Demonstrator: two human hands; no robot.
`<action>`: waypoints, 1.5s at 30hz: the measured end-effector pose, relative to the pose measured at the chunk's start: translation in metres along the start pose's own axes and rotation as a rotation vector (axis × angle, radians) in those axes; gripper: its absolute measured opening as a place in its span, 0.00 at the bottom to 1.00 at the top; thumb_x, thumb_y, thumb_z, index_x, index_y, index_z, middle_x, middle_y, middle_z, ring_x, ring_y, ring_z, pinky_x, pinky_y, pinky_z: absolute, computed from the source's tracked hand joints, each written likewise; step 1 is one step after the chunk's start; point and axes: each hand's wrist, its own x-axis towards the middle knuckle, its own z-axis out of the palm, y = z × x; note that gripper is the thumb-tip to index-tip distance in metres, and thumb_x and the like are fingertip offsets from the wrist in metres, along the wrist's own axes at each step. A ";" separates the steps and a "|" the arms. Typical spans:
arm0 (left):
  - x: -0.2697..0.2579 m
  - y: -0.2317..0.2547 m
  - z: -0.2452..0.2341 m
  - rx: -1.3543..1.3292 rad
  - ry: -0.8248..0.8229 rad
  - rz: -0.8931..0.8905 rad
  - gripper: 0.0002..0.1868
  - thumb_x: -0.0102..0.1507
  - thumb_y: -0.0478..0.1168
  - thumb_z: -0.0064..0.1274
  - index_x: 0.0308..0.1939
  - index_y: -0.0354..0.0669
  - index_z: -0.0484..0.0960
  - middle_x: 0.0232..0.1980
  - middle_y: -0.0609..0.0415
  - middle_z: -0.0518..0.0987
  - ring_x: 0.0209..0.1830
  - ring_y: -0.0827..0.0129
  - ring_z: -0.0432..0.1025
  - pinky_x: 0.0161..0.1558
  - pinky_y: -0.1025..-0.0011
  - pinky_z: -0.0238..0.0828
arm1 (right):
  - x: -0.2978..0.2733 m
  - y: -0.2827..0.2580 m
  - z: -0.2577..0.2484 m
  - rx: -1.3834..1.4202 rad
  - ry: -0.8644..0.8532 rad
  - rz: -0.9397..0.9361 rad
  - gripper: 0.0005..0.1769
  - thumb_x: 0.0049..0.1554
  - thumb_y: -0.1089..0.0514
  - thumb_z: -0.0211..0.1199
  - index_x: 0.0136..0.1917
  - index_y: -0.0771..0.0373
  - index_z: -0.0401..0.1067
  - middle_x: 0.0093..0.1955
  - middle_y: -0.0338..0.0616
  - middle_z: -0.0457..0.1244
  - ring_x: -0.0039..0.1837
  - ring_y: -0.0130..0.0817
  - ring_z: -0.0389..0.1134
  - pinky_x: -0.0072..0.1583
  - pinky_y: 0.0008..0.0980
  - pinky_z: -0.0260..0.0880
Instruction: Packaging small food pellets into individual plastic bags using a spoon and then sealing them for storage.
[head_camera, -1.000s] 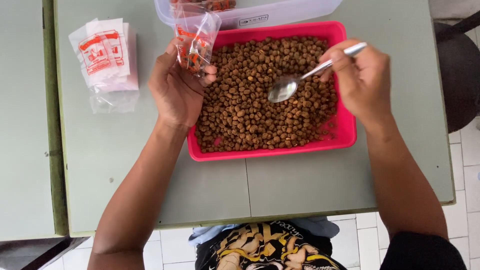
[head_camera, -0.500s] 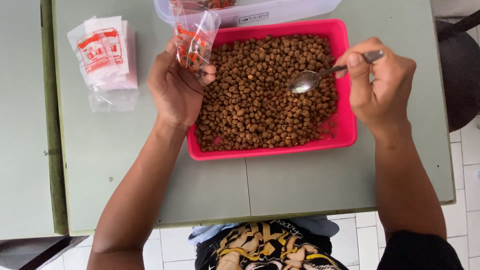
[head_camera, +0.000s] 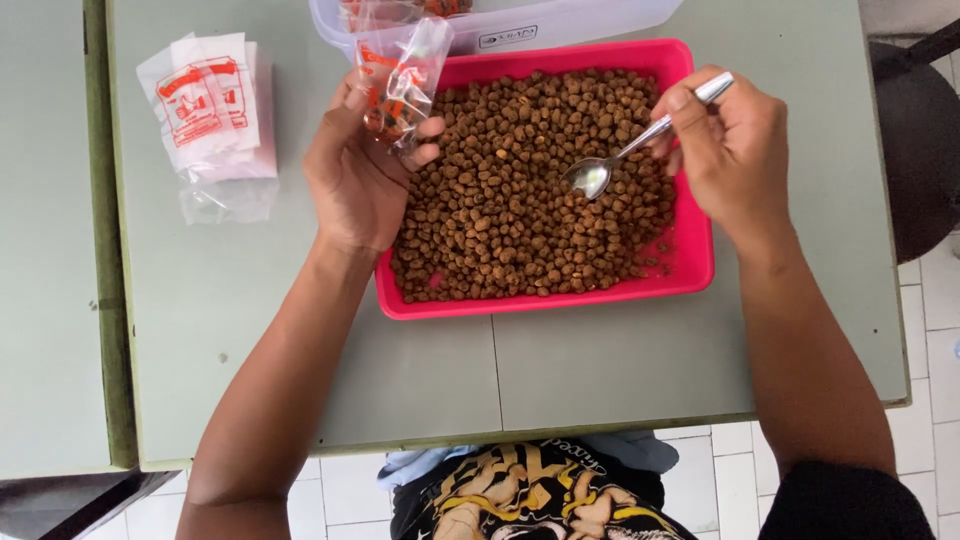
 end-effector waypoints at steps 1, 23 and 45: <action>-0.001 0.000 0.000 0.000 -0.001 0.001 0.20 0.63 0.46 0.54 0.55 0.38 0.76 0.41 0.44 0.80 0.39 0.50 0.83 0.35 0.68 0.82 | 0.001 0.004 -0.001 0.000 0.000 -0.001 0.16 0.78 0.59 0.51 0.53 0.72 0.71 0.40 0.51 0.66 0.39 0.34 0.69 0.38 0.26 0.70; 0.007 -0.018 -0.015 0.095 -0.341 0.056 0.23 0.65 0.21 0.52 0.63 0.39 0.70 0.61 0.41 0.79 0.63 0.47 0.77 0.60 0.59 0.82 | 0.006 0.021 -0.001 0.306 0.240 0.083 0.15 0.77 0.52 0.49 0.52 0.66 0.63 0.38 0.54 0.65 0.34 0.36 0.67 0.35 0.26 0.64; 0.006 -0.019 -0.011 0.169 -0.448 0.001 0.25 0.65 0.22 0.55 0.63 0.43 0.72 0.54 0.49 0.80 0.57 0.60 0.77 0.63 0.57 0.80 | 0.048 -0.072 -0.030 0.330 0.273 -0.072 0.03 0.78 0.64 0.51 0.63 0.62 0.66 0.38 0.46 0.65 0.35 0.28 0.68 0.31 0.20 0.54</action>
